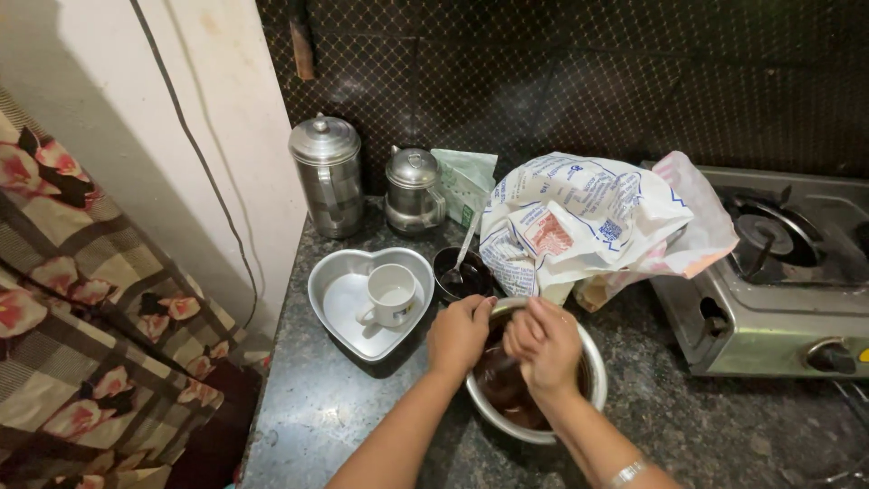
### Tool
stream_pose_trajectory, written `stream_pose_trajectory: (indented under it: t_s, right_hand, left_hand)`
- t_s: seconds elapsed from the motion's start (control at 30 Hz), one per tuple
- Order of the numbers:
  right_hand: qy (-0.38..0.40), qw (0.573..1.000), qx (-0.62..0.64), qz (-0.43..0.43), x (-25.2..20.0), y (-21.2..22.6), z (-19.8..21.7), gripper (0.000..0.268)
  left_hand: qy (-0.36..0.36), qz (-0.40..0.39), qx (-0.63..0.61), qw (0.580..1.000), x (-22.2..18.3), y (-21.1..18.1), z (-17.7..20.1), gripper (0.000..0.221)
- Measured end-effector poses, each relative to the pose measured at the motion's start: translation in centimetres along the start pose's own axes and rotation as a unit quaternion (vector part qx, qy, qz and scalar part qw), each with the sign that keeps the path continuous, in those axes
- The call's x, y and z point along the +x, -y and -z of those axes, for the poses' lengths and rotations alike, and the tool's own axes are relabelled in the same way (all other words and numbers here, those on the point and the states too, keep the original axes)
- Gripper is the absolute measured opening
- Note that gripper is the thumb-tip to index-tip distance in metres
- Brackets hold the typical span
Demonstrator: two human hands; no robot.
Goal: The person pours dark liquid from a small bowl into a larger bowl and whisks the mixture. They then pour white liquid from a cup into the bowl and continue whisking the batter.
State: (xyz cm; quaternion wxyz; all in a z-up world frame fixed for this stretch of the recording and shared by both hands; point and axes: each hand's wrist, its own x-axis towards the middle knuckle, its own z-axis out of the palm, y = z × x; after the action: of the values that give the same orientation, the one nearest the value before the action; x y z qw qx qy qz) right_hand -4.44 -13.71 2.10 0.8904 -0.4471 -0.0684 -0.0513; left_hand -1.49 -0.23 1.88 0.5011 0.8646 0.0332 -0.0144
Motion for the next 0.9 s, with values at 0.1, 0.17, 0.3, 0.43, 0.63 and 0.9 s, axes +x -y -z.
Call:
stream_pose_trajectory:
  t_s: [0.1,0.17,0.3,0.43,0.63,0.9]
  right_hand:
    - [-0.027,0.999,-0.023,-0.031,-3.2,2.6,2.1,0.042]
    - [-0.012,0.998,-0.065,-0.016,-4.1,4.4,3.8,0.041]
    - [0.017,0.978,-0.197,0.071,-2.6,5.8,5.9,0.042]
    - [-0.016,0.971,-0.194,0.141,2.5,4.2,6.4,0.04]
    - [-0.093,0.991,-0.044,0.087,7.4,-0.2,3.2,0.04]
    - [0.052,0.997,0.021,-0.06,-2.1,1.1,1.6,0.037]
  left_hand:
    - [-0.005,-0.02,0.024,0.999,-0.1,0.0,0.1,0.034]
    - [0.006,-0.027,0.036,0.999,-0.2,0.2,0.0,0.034]
    - [0.028,-0.09,0.009,0.995,0.6,0.8,-0.2,0.033]
    - [0.043,-0.087,-0.022,0.995,0.9,1.1,-0.4,0.033]
    - [0.037,-0.084,-0.022,0.996,1.3,1.2,-0.7,0.034]
    - [0.019,-0.026,0.021,0.999,0.6,0.0,-0.5,0.036]
